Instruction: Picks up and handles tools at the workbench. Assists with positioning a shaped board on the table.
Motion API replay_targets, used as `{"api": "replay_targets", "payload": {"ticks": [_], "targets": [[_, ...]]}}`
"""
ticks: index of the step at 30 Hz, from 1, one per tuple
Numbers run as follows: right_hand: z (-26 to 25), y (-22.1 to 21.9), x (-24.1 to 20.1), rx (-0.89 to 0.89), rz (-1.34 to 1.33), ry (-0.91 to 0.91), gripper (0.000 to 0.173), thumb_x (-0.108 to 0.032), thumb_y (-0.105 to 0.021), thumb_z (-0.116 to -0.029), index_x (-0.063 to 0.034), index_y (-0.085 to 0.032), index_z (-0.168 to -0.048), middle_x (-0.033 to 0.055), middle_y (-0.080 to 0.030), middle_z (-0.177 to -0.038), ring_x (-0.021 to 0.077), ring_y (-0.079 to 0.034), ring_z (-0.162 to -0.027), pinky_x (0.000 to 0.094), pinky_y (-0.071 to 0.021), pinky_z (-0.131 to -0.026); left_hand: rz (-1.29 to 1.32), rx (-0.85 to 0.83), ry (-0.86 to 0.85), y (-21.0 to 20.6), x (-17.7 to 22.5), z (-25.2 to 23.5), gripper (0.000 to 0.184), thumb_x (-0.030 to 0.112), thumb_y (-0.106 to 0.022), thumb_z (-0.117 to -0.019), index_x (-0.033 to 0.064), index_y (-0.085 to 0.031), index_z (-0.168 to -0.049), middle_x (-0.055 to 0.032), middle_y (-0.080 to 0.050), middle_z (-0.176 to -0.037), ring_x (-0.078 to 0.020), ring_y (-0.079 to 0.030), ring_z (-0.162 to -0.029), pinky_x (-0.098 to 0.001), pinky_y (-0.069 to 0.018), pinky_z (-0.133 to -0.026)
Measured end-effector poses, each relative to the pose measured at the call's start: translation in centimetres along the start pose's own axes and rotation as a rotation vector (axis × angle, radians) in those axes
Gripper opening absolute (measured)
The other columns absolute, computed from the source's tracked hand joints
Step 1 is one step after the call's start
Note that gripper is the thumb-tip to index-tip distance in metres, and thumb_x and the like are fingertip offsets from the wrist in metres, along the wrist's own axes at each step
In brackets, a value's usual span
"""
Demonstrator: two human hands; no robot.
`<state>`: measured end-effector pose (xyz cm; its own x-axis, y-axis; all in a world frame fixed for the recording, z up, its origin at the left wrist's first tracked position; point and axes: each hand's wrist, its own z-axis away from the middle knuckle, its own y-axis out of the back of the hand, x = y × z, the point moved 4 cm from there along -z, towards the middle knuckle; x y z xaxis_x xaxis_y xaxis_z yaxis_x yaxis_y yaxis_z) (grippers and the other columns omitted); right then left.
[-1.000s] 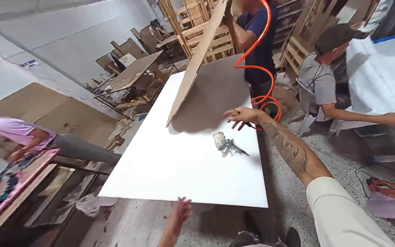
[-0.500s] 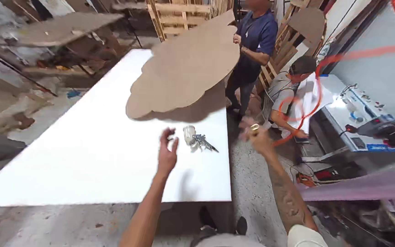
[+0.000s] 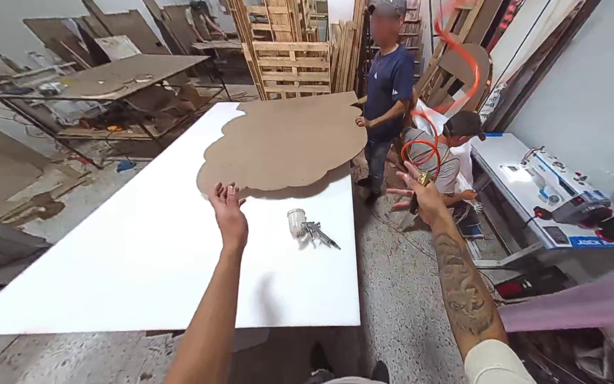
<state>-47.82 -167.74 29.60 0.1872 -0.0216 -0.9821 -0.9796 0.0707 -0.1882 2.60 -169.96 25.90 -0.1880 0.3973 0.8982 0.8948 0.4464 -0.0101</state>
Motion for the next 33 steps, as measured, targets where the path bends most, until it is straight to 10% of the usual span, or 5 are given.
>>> {"api": "replay_targets", "payload": {"ticks": [7,12,20,33], "targets": [[2.1,-2.5,15.3,-0.088,0.428,-0.445,0.063,-0.030,-0.061,-0.1046,-0.0220,-0.032,-0.161,0.0198,-0.061,-0.133,0.0404,-0.073,-0.096,0.0583,-0.0640,-0.064,-0.135,0.008,0.587,7.9,-13.9,10.4,0.068,0.048,-0.039,-0.1095,0.0035,-0.024,-0.159,-0.0234,-0.055,-0.143,-0.0321,-0.064,-0.122,-0.0529,-0.0560,-0.096],[3.9,-4.5,23.0,0.033,0.120,-0.565,0.044,-0.021,-0.052,-0.1086,-0.0069,-0.046,-0.150,0.0207,-0.071,-0.117,0.0389,-0.075,-0.095,0.0572,-0.0642,-0.074,0.100,0.066,0.983,14.4,-19.7,16.3,0.059,0.047,-0.036,-0.1106,0.0023,-0.045,-0.148,-0.0181,-0.067,-0.129,-0.0303,-0.070,-0.108,-0.0505,-0.0585,-0.089],[7.2,-8.8,30.3,0.058,-0.133,-0.683,0.039,-0.023,-0.043,-0.1110,-0.0010,-0.052,-0.142,0.0252,-0.072,-0.110,0.0391,-0.075,-0.088,0.0540,-0.0637,-0.073,0.270,0.181,1.147,18.5,-24.9,19.8,0.057,0.050,-0.034,-0.1090,0.0048,-0.048,-0.142,-0.0156,-0.067,-0.127,-0.0276,-0.070,-0.109,-0.0481,-0.0583,-0.090],[2.0,-7.1,30.7,0.042,0.274,-0.633,0.033,-0.029,-0.052,-0.1091,-0.0041,-0.063,-0.129,0.0124,-0.076,-0.097,0.0247,-0.075,-0.075,0.0411,-0.0637,-0.065,0.079,0.223,1.184,14.6,-26.2,22.6,0.042,0.032,-0.042,-0.1104,-0.0005,-0.054,-0.135,-0.0142,-0.072,-0.115,-0.0203,-0.072,-0.093,-0.0381,-0.0591,-0.078]]}}
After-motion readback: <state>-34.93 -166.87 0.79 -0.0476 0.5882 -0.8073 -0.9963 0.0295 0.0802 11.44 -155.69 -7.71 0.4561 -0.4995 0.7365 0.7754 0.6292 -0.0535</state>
